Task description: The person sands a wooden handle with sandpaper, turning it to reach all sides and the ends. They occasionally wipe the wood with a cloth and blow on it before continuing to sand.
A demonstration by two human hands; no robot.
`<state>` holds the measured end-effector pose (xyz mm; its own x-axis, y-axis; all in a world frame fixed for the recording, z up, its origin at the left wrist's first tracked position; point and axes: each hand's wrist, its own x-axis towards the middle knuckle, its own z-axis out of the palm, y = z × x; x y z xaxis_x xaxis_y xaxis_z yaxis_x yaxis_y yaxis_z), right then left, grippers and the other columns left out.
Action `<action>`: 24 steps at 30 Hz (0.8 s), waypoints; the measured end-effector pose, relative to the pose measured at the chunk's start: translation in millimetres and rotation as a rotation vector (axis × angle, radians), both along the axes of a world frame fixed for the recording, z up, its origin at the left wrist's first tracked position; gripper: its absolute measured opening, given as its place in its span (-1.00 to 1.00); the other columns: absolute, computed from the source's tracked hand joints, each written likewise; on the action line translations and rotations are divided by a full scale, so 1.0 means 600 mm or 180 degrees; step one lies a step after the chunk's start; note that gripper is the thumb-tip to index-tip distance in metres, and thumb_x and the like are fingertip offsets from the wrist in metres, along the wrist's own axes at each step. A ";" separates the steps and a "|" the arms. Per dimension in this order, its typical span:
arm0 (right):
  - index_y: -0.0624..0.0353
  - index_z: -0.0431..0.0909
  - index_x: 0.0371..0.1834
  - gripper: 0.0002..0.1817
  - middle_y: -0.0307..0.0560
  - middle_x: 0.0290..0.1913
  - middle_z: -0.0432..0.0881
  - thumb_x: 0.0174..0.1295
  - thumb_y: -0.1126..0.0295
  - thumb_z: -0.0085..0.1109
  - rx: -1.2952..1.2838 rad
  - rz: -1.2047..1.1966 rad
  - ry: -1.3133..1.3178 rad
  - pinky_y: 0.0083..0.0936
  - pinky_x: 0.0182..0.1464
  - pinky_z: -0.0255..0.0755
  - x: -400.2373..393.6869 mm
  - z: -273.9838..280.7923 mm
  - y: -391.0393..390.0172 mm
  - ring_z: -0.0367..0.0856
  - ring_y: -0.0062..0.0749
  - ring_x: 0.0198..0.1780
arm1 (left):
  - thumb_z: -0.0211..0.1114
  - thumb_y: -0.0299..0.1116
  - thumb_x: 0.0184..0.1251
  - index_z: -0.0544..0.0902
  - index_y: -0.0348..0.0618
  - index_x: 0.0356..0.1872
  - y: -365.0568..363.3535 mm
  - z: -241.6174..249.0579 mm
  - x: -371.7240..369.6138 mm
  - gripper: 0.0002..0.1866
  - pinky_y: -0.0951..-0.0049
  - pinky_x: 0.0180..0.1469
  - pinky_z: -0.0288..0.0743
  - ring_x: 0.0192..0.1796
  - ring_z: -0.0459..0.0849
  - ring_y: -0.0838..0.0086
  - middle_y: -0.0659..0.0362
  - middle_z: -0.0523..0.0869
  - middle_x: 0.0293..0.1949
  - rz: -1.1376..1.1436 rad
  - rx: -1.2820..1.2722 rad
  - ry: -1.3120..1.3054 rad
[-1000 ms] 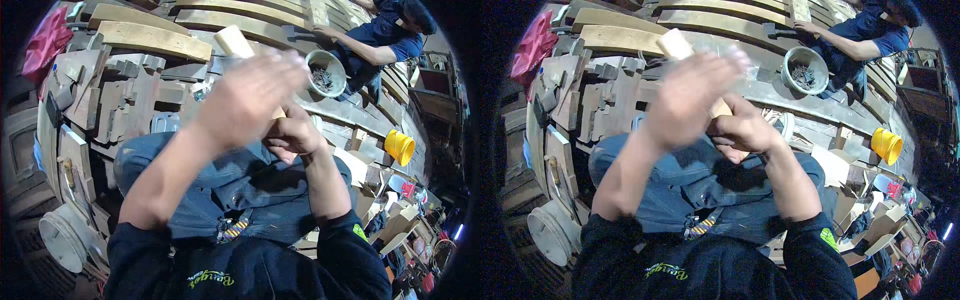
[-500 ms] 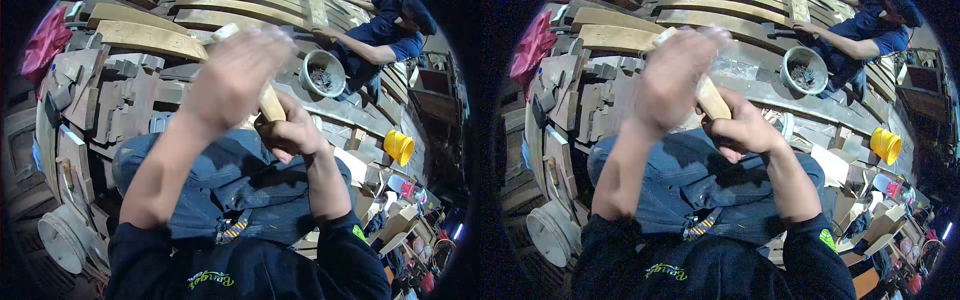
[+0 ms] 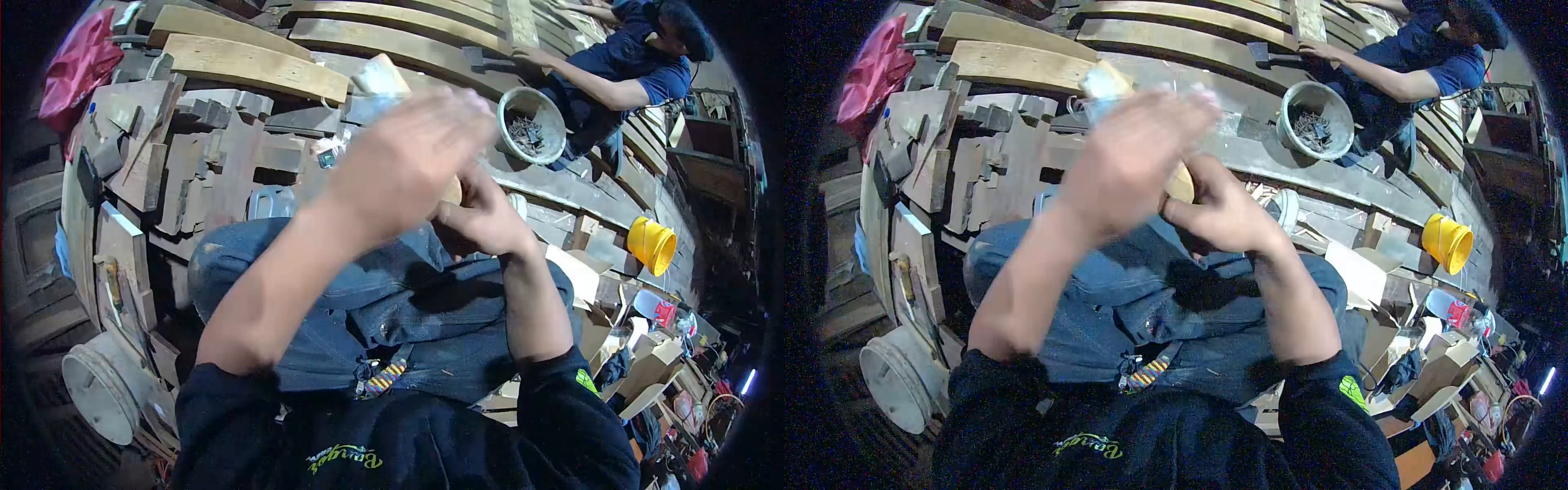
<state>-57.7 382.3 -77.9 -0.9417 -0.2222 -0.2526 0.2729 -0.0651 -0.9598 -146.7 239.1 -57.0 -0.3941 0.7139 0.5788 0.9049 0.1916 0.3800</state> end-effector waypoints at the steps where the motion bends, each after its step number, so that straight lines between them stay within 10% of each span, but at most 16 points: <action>1: 0.35 0.38 0.17 -0.47 -0.10 -0.15 0.59 0.08 0.48 0.22 0.0627 -0.0216 0.0558 -0.57 -0.10 0.48 0.000 -0.001 -0.006 0.56 -0.55 -0.11 | 0.11 -0.56 0.16 0.62 -0.23 0.07 0.004 0.003 0.016 -0.60 0.19 0.30 0.42 0.13 0.65 0.24 0.02 0.71 0.01 -0.0113 -0.0153 0.0019; 4: 0.35 0.36 0.19 -0.46 -0.12 -0.18 0.58 0.10 0.47 0.24 -0.0096 -0.0130 -0.0378 -0.58 -0.15 0.48 -0.001 0.010 -0.007 0.54 -0.59 -0.16 | 0.10 -0.58 0.16 0.62 -0.23 0.07 -0.010 0.003 -0.021 -0.59 0.20 0.30 0.42 0.13 0.65 0.22 0.03 0.72 0.00 -0.0008 -0.0043 -0.0010; 15: 0.38 0.46 0.02 -0.56 -0.03 -0.34 0.59 0.07 0.43 0.25 0.0312 -0.0433 0.0351 -0.45 -0.21 0.46 -0.003 -0.016 -0.030 0.54 -0.43 -0.29 | 0.13 -0.48 0.18 0.61 -0.25 0.06 -0.006 0.010 -0.037 -0.61 0.17 0.29 0.39 0.15 0.64 0.20 0.00 0.69 0.04 0.0469 0.0054 0.0510; 19: 0.38 0.37 0.20 -0.47 -0.14 -0.10 0.56 0.09 0.62 0.21 0.0707 -0.0176 0.0234 -0.62 -0.03 0.44 -0.002 -0.030 -0.028 0.54 -0.56 -0.09 | 0.10 -0.52 0.20 0.61 -0.25 0.04 -0.004 -0.008 -0.018 -0.64 0.17 0.31 0.39 0.14 0.64 0.19 -0.02 0.70 0.01 0.0393 -0.0095 0.0268; 24: 0.39 0.50 -0.09 -0.64 0.23 -0.45 0.62 0.01 0.47 0.25 0.1315 -0.0505 0.0637 -0.28 -0.31 0.48 -0.010 -0.006 -0.032 0.64 -0.01 -0.43 | 0.12 -0.52 0.18 0.60 -0.29 0.03 -0.003 -0.002 -0.034 -0.64 0.15 0.28 0.40 0.14 0.64 0.18 -0.02 0.69 0.02 0.0600 -0.0002 0.0594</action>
<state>-63.6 362.8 -81.4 -0.9950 0.0090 -0.0998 0.0977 0.3067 -0.9468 -167.0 237.5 -58.2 -0.4067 0.6384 0.6535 0.9077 0.3635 0.2098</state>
